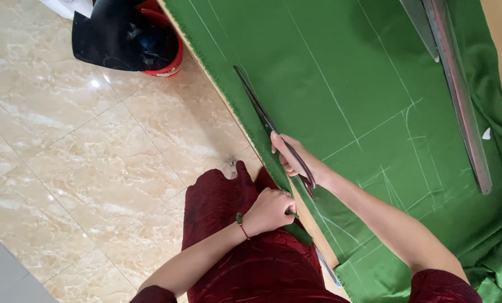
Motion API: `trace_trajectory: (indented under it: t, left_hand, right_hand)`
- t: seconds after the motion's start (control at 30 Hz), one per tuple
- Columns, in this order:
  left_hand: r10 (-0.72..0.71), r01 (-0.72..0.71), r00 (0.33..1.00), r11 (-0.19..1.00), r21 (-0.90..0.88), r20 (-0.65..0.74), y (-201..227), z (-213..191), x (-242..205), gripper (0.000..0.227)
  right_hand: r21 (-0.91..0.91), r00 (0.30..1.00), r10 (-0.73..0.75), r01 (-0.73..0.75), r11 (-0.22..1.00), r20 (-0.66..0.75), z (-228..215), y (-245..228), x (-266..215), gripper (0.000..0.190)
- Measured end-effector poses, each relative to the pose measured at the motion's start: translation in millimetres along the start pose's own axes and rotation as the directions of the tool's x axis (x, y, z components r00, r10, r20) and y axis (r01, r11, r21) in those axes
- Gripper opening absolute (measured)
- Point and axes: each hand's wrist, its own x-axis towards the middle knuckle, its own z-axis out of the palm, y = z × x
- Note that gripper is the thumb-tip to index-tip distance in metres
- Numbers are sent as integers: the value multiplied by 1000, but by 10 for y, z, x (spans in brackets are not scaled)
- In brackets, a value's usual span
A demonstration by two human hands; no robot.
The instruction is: The person uses a ruler and chalk to mark lines on a large piece of green fabric laid on a table. They then use large shears to cut the fabric along the marked lines, separating a rectangular piece from the main cloth.
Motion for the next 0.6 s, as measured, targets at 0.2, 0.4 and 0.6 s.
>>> trace_trajectory:
  t: [0.2, 0.4, 0.6]
  left_hand:
    - [-64, 73, 997, 955, -287, 40, 141, -436, -57, 22]
    - [59, 7, 781, 995, 102, -622, -456, -1279, 350, 7]
    - [75, 254, 799, 857, 448, -596, -684, -1897, 344, 54]
  right_hand:
    - [48, 999, 42, -41, 998, -9, 3, 54, 27, 56]
    - [53, 998, 55, -55, 997, 6, -15, 35, 3, 54]
    - [25, 996, 76, -77, 997, 37, -141, 408, 235, 50]
